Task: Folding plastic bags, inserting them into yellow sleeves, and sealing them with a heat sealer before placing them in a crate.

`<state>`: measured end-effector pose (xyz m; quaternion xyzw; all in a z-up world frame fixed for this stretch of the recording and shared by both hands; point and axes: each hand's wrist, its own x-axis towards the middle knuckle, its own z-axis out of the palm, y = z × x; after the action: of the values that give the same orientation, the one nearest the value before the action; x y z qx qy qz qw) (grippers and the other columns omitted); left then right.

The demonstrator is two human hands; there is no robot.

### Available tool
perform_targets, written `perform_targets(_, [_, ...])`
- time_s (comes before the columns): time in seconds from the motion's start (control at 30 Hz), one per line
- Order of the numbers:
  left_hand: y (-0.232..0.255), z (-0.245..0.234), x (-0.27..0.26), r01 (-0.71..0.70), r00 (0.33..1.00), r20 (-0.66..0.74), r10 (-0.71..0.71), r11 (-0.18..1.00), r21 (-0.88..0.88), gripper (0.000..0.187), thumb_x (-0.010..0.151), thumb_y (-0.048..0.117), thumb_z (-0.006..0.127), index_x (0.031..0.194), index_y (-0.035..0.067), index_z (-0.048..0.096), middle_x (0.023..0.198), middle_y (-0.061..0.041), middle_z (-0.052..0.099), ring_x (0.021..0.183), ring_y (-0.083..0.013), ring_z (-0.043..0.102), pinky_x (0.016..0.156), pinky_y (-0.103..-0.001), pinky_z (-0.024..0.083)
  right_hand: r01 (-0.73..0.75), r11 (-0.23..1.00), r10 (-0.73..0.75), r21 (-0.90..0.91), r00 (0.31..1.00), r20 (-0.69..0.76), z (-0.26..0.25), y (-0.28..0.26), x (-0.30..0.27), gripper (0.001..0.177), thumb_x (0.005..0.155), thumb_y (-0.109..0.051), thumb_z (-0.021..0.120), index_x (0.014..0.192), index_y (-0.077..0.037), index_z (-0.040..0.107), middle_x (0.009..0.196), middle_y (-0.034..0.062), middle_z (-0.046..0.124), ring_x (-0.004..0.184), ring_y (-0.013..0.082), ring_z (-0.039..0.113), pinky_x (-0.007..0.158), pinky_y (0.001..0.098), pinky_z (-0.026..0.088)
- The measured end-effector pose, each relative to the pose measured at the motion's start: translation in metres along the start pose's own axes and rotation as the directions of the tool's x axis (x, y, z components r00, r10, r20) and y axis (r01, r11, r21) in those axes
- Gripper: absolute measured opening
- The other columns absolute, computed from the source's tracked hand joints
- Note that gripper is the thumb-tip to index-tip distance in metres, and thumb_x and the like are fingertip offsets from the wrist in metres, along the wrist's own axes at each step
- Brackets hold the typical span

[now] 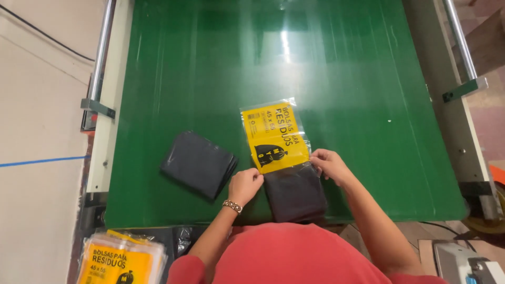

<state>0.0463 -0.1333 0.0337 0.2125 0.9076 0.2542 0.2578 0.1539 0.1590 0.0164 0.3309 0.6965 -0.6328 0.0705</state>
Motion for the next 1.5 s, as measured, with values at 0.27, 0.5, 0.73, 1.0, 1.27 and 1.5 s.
perform_targets(0.27, [-0.001, 0.039, -0.056, -0.205, 0.978, 0.073, 0.197, 0.97, 0.128, 0.021, 0.083, 0.026, 0.053, 0.07, 0.015, 0.065, 0.069, -0.01, 0.069, 0.062, -0.0396, 0.064, 0.052, -0.054, 0.043, 0.087, 0.906, -0.086, -0.415, 0.996, 0.02, -0.015, 0.039, -0.105, 0.026, 0.091, -0.023, 0.06, 0.068, -0.013, 0.057, 0.051, 0.0035, 0.066, 0.04, 0.0124, 0.061, 0.047, 0.0287, 0.046])
perform_targets(0.5, [0.037, -0.022, -0.064, 0.194, 0.92, 0.372, 0.122, 0.684, -0.703, 0.024, 0.089, 0.017, 0.063, 0.067, 0.01, 0.062, 0.057, -0.004, 0.064, 0.043, -0.0074, 0.052, 0.041, -0.019, 0.038, -0.083, 0.964, 0.078, 0.251, 0.997, 0.031, -0.043, 0.018, -0.097, 0.016, 0.084, -0.022, 0.066, 0.072, -0.013, 0.059, 0.052, -0.0022, 0.046, 0.037, 0.0072, 0.033, 0.031, 0.0251, 0.015])
perform_targets(0.73, [0.112, -0.117, -0.053, 0.038, 0.993, 0.05, 0.106, 0.108, -0.993, 0.02, 0.085, 0.017, 0.062, 0.067, 0.009, 0.061, 0.054, -0.002, 0.058, 0.043, -0.0081, 0.048, 0.04, -0.019, 0.038, 0.243, 0.901, -0.205, 0.359, 0.969, -0.141, -0.029, -0.178, -0.074, 0.005, 0.066, -0.014, 0.051, 0.061, -0.012, 0.051, 0.049, 0.0002, 0.044, 0.041, 0.0094, 0.039, 0.033, 0.0223, 0.02])
perform_targets(1.0, [0.063, -0.106, -0.096, -0.164, 0.975, -0.058, 0.213, 0.525, -0.835, 0.014, 0.09, 0.014, 0.066, 0.077, 0.009, 0.067, 0.067, -0.004, 0.07, 0.054, -0.0096, 0.064, 0.056, -0.02, 0.05, 0.246, 0.963, -0.236, 0.106, 0.967, -0.096, -0.074, -0.088, -0.088, 0.009, 0.09, 0.006, 0.058, 0.097, 0.0, 0.06, 0.071, 0.0153, 0.062, 0.055, 0.0225, 0.057, 0.056, 0.0338, 0.05])
perform_targets(1.27, [-0.132, -0.144, 0.003, 0.281, 0.716, -0.691, -0.101, 0.948, 0.152, 0.063, 0.084, 0.038, 0.072, 0.136, 0.009, 0.05, 0.133, -0.011, 0.057, 0.12, -0.0355, 0.048, 0.081, -0.056, 0.053, -0.256, 0.577, -0.214, -0.776, 0.869, -0.446, 0.021, -0.05, -0.068, 0.034, 0.091, -0.034, 0.052, 0.12, -0.022, 0.064, 0.11, 0.0069, 0.076, 0.097, 0.0392, 0.071, 0.077, 0.0519, 0.052])
perform_targets(1.5, [-0.143, -0.141, 0.015, 0.034, 0.864, -0.502, -0.034, 0.999, -0.008, 0.036, 0.081, 0.028, 0.078, 0.114, 0.022, 0.064, 0.112, -0.001, 0.059, 0.11, -0.0287, 0.059, 0.084, -0.05, 0.054, 0.676, 0.414, -0.683, -0.61, 0.674, 0.283, 0.197, -0.122, -0.012, 0.066, 0.087, -0.037, 0.073, 0.133, 0.006, 0.054, 0.12, 0.0309, 0.062, 0.114, 0.0475, 0.06, 0.102, 0.0559, 0.045])
